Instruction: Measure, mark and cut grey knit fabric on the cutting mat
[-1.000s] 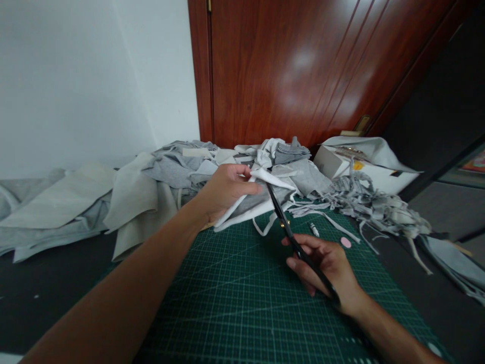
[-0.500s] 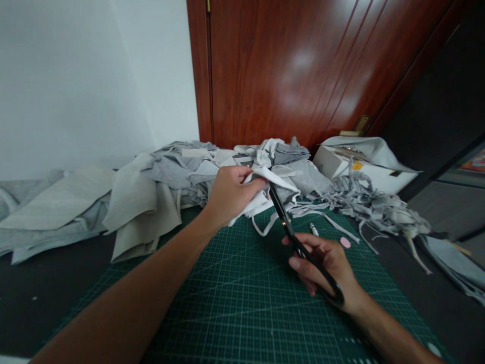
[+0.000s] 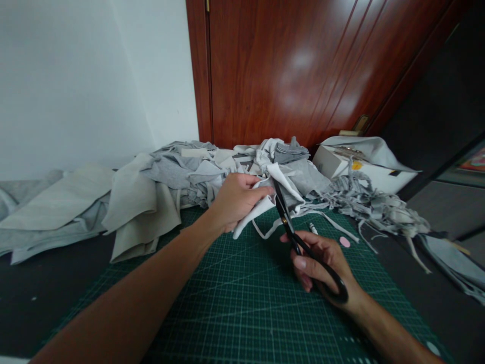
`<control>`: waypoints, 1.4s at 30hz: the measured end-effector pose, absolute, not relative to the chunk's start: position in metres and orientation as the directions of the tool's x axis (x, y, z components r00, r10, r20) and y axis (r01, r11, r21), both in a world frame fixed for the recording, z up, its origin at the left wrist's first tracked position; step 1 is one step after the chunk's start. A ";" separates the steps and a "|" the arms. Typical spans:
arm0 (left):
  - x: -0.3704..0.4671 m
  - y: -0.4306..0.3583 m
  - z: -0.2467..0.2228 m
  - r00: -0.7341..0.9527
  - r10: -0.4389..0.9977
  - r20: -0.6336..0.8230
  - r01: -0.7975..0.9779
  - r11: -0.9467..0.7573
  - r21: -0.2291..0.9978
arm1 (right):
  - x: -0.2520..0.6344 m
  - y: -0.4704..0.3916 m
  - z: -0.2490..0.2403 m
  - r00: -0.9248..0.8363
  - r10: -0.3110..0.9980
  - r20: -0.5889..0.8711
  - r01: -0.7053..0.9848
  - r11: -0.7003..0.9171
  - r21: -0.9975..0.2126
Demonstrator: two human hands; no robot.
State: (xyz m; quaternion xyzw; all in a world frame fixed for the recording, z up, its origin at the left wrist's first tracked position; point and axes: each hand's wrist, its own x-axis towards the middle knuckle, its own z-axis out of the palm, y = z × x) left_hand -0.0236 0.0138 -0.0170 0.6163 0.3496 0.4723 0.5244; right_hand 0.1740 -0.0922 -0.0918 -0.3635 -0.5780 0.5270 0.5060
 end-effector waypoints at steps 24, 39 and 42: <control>-0.021 0.010 -0.017 0.303 0.918 0.257 -0.010 -0.267 0.964 | 0.172 -0.092 -0.094 -0.200 0.965 0.172 -0.082 0.158 -0.984; -0.025 0.011 -0.014 0.279 0.922 0.269 0.110 -0.309 0.945 | 0.174 -0.092 -0.092 -0.225 0.961 0.159 -0.073 0.146 -0.987; -0.024 0.010 -0.014 0.253 0.923 0.290 0.183 -0.340 0.923 | 0.173 -0.093 -0.091 -0.214 0.965 0.148 -0.056 0.140 -0.989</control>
